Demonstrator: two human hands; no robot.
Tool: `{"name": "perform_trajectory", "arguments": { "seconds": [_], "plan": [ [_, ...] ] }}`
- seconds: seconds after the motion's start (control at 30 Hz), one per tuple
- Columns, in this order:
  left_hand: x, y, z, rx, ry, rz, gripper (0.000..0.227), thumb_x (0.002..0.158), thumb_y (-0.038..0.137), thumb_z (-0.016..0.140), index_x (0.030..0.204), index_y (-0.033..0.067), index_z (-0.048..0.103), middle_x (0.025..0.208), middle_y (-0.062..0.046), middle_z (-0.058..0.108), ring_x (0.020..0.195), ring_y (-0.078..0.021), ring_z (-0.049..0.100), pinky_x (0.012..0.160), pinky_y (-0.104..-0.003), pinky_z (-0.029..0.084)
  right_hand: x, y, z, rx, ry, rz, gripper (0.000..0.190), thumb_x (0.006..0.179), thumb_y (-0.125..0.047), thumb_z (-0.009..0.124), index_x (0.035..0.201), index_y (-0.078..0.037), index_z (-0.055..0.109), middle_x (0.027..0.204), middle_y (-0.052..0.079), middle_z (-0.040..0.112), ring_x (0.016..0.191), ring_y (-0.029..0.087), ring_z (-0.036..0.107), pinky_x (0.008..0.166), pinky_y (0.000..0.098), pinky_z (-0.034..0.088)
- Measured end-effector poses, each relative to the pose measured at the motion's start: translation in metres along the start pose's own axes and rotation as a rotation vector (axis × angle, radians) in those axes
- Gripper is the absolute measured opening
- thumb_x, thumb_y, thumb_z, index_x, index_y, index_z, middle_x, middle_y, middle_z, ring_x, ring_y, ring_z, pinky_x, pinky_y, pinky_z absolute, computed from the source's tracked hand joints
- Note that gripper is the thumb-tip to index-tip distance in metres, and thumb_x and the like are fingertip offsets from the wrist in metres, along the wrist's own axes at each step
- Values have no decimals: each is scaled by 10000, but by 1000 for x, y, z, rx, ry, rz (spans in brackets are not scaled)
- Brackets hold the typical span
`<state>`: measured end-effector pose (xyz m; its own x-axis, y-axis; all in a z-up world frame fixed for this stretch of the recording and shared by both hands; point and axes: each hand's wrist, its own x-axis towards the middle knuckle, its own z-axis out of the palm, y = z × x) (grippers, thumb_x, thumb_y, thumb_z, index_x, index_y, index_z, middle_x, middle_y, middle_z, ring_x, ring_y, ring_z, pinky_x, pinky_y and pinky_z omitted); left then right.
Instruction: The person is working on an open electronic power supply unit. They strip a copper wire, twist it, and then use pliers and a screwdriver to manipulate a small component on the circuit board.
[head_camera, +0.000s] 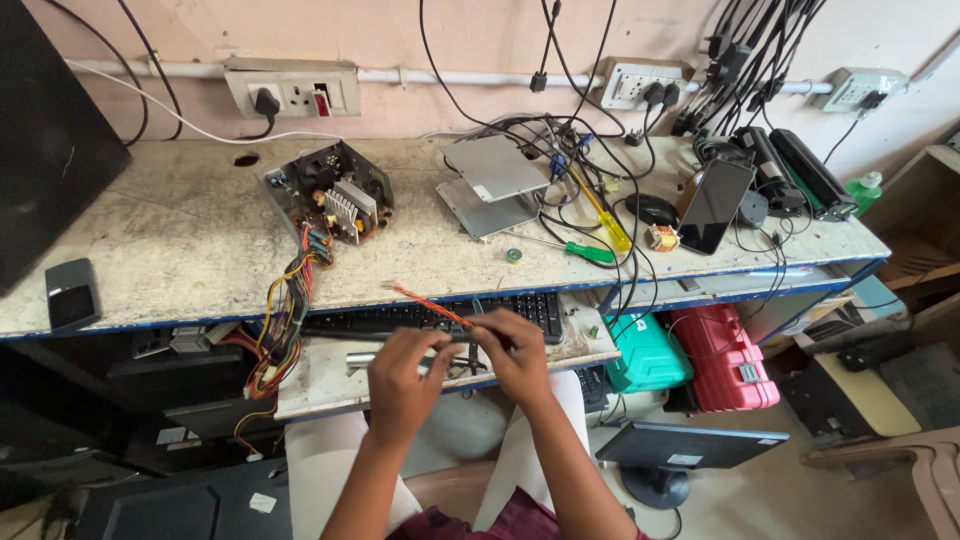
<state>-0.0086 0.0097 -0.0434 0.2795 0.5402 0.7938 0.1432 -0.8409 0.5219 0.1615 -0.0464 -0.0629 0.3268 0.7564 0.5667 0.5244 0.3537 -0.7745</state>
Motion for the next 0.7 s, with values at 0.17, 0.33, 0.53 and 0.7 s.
{"name": "perform_trajectory", "arguments": {
  "seconds": [0.17,0.33,0.53,0.7],
  "plan": [
    [20,-30,12,-38,85,-51,126,874,77,782,975,32,721,912,-103,743,819,-240,721,717,-333,553,41,-1,17,-179,43,-265,155,914,-23,699,1052,-70,752,862,98,688,711,240,674,645,324,534],
    [38,-65,28,5,57,-153,201,873,76,757,1058,0,731,936,-129,743,788,-269,717,709,-368,551,87,8,27,-366,32,-473,127,944,-59,680,1050,-111,727,908,79,690,729,308,677,610,391,519],
    [57,-99,38,40,-9,-129,232,837,130,798,1044,39,747,932,-110,756,775,-245,722,715,-360,553,103,28,40,-419,-6,-430,101,966,-90,649,1053,-104,699,886,92,656,727,346,657,606,441,506],
    [56,-106,37,-34,-120,-284,205,847,151,801,1049,125,779,903,-51,775,735,-179,741,674,-318,551,99,33,42,-412,6,-405,118,944,-93,652,1049,-109,704,895,93,657,751,342,669,633,428,529]
  ]
}}
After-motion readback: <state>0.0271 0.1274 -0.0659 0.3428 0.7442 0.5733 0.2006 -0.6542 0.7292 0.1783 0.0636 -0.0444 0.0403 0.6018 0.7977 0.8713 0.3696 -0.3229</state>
